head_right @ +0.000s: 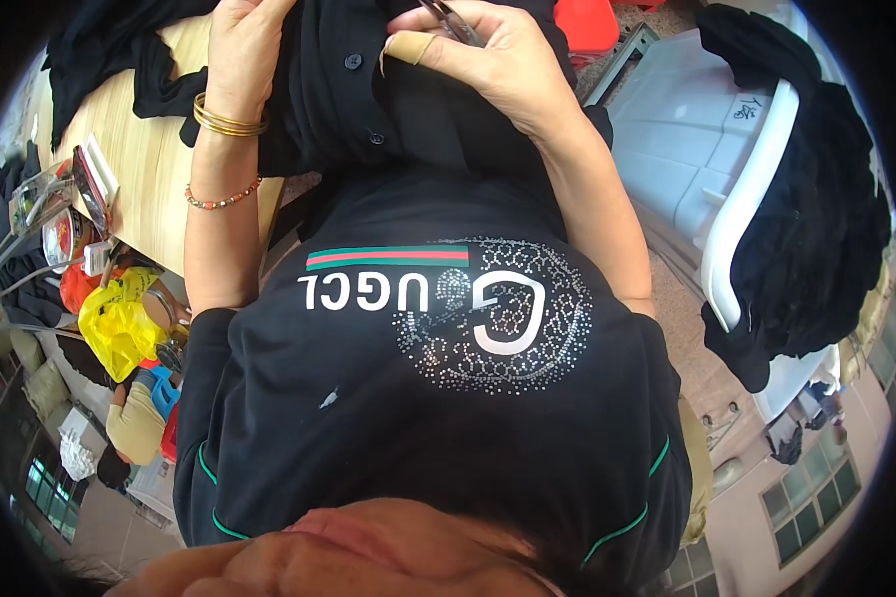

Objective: The person trims loose threads around the buttons and seams of black shirts using small thread snips, turns the fabric over to cut excess thread, and places finished shirts into a bin.

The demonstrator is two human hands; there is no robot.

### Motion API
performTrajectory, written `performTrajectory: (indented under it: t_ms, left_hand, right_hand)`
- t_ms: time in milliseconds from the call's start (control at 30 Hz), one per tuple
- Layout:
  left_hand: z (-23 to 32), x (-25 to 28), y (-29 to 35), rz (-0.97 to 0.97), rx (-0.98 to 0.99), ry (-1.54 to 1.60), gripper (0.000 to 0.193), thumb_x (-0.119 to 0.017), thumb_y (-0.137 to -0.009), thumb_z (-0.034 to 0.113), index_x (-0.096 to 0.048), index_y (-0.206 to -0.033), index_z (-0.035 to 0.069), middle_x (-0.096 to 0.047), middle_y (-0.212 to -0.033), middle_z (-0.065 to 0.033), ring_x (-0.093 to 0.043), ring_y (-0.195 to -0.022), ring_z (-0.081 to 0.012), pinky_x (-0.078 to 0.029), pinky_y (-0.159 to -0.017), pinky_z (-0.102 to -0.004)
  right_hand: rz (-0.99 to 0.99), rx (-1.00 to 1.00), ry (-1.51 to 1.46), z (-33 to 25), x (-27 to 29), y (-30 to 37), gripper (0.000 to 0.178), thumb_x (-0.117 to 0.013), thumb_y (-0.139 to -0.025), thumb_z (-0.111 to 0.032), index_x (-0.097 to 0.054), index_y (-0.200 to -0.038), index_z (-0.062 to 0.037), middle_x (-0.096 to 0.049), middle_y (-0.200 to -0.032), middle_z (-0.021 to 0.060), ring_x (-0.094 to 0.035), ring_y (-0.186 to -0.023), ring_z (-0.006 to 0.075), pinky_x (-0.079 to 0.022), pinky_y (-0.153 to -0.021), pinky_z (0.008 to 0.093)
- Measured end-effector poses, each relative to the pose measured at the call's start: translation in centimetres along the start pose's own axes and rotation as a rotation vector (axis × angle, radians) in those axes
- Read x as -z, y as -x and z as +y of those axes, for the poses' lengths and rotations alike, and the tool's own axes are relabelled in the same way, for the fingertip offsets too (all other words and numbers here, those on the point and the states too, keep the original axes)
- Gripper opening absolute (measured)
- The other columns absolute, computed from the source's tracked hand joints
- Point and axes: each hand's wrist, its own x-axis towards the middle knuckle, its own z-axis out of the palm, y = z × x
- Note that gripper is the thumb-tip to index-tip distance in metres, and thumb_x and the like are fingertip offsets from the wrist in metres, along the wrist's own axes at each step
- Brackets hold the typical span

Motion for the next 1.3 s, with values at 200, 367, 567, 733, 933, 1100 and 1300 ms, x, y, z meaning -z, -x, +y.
performTrajectory:
  t_ms: [200, 367, 567, 733, 933, 1100, 1300]
  left_hand:
    - [2.1, -1.4, -1.3, -0.018, -0.216, -0.241, 0.008, -0.060, -0.102, 0.006, -0.063, -0.099, -0.001, -0.057, -0.089, 0.0041, -0.048, -0.083, -0.0035, -0.042, -0.074, -0.0191]
    - [5.5, -4.5, -2.8, 0.019, -0.454, -0.504, 0.008, -0.061, -0.100, 0.005, -0.062, -0.097, -0.003, -0.056, -0.080, -0.0013, -0.048, -0.074, -0.0077, -0.042, -0.067, -0.0226]
    - [0.9, -3.7, -5.9, -0.225, -0.175, -1.033, 0.017, -0.064, -0.093, 0.013, -0.066, -0.096, -0.004, -0.069, -0.088, -0.0233, -0.068, -0.085, -0.0373, -0.053, -0.075, -0.0412]
    - [1.4, -3.2, -4.6, -0.271, -0.181, -1.025, 0.015, -0.065, -0.092, 0.012, -0.065, -0.095, -0.004, -0.067, -0.087, -0.0226, -0.066, -0.083, -0.0383, -0.052, -0.074, -0.0422]
    - [4.1, -4.1, -3.0, -0.356, -0.200, -1.053, 0.010, -0.069, -0.089, 0.002, -0.063, -0.095, -0.003, -0.064, -0.087, -0.0173, -0.061, -0.074, -0.0301, -0.050, -0.068, -0.0363]
    - [6.1, -5.3, 0.1, -0.170, -0.425, -0.944, 0.015, -0.070, -0.085, -0.001, -0.068, -0.100, -0.001, -0.062, -0.088, -0.0130, -0.058, -0.071, -0.0261, -0.046, -0.064, -0.0337]
    - [6.1, -6.1, 3.4, -0.460, -0.252, -1.057, 0.021, -0.082, -0.084, 0.019, -0.077, -0.099, 0.005, -0.065, -0.088, -0.0063, -0.059, -0.072, -0.0177, -0.044, -0.060, -0.0296]
  right_hand:
    - [0.026, 0.229, 0.128, 0.3, 2.3, -0.1, 0.017, -0.071, -0.094, -0.011, -0.073, -0.106, 0.0002, -0.068, -0.088, -0.0005, -0.056, -0.075, 0.0046, -0.044, -0.069, 0.0209]
    - [0.123, 0.483, 0.113, 1.2, 4.3, -0.2, 0.016, -0.071, -0.094, -0.012, -0.072, -0.104, 0.0007, -0.069, -0.093, 0.0026, -0.049, -0.068, 0.0025, -0.036, -0.060, 0.0181]
    - [0.236, 0.220, 0.127, 2.9, 5.0, -1.6, 0.022, -0.071, -0.094, -0.015, -0.074, -0.109, -0.0004, -0.068, -0.093, -0.0011, -0.040, -0.061, -0.0022, -0.025, -0.053, 0.0170]
    - [0.250, 0.142, -0.080, 2.6, 4.5, -1.6, 0.012, -0.071, -0.094, -0.009, -0.074, -0.102, -0.0011, -0.069, -0.086, -0.0015, -0.060, -0.075, 0.0049, -0.045, -0.071, 0.0197]
    - [0.186, 0.090, -0.065, 3.3, 5.4, -0.7, 0.010, -0.069, -0.095, -0.008, -0.073, -0.102, -0.0014, -0.071, -0.087, -0.0010, -0.060, -0.075, 0.0043, -0.045, -0.069, 0.0198]
    - [0.171, 0.114, -0.098, 3.3, 5.8, 0.3, 0.010, -0.070, -0.095, -0.007, -0.073, -0.102, -0.0017, -0.070, -0.086, -0.0021, -0.058, -0.074, 0.0025, -0.044, -0.067, 0.0184]
    - [0.037, 0.154, -0.051, 3.4, 4.4, 0.3, 0.011, -0.070, -0.095, -0.006, -0.073, -0.103, 0.0012, -0.071, -0.086, -0.0001, -0.058, -0.072, 0.0027, -0.046, -0.067, 0.0184]
